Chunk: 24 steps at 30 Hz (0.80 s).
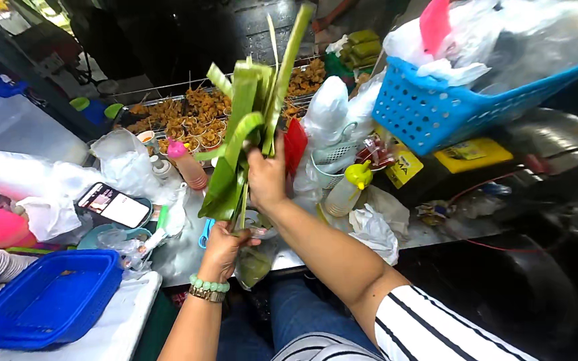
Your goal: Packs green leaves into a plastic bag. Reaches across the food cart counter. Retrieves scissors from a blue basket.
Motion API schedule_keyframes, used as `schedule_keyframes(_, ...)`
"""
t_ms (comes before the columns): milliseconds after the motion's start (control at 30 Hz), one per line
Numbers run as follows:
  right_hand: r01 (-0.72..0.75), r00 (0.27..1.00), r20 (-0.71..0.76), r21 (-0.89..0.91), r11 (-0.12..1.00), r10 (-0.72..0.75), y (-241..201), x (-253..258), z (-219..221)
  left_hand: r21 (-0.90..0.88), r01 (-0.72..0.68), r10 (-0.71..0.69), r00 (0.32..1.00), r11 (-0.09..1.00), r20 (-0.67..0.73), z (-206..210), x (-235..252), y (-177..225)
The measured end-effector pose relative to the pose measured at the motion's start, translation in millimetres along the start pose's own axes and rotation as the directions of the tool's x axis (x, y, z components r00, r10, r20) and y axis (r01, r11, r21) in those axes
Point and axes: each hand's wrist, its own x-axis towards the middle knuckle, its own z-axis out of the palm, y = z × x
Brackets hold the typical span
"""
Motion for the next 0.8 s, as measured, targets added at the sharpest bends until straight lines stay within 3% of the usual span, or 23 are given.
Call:
schedule_keyframes(133, -0.171, 0.984, 0.064, 0.053, 0.984, 0.168, 36, -31, -30, -0.152, -0.114, 0.111, 0.993, 0.982, -0.029, -23, 15, -3)
schedule_keyframes(267, -0.284, 0.880, 0.298, -0.294, 0.913, 0.370, 57, -55, -68, -0.110, -0.170, 0.183, 0.975, 0.979, 0.124, -40, 18, 1)
schedule_keyframes(367, -0.092, 0.727, 0.511, -0.589, 0.803, 0.459, 65, -52, -85, 0.014, -0.167, 0.162, 0.969, 0.986, 0.188, -41, 18, 7)
schedule_keyframes(467, 0.166, 0.517, 0.592, -0.778, 0.606, 0.618, 58, -36, -81, 0.106, -0.176, 0.152, 0.966, 0.979, 0.209, -42, 16, 7)
schedule_keyframes(533, 0.308, 0.409, 0.582, -0.813, 0.494, 0.703, 56, -33, -75, 0.159, -0.203, 0.165, 0.960, 0.966, 0.226, -36, 8, 8)
schedule_keyframes(600, 0.410, 0.346, 0.476, -0.852, 0.326, 0.809, 53, -33, -65, 0.203, -0.235, 0.170, 0.941, 0.951, 0.293, -28, -2, 9)
schedule_keyframes(667, 0.353, 0.380, 0.346, -0.911, 0.211, 0.858, 54, -34, -57, 0.218, -0.270, 0.184, 0.920, 0.938, 0.346, -18, -10, 7)
schedule_keyframes(733, 0.358, 0.312, 0.195, -0.931, 0.075, 0.930, 53, -28, -39, 0.217, -0.291, 0.206, 0.916, 0.932, 0.344, -9, -16, 2)
schedule_keyframes(800, 0.382, 0.288, 0.179, -0.922, 0.059, 0.941, 57, -23, -32, 0.168, -0.291, 0.246, 0.938, 0.942, 0.243, -9, -15, -1)
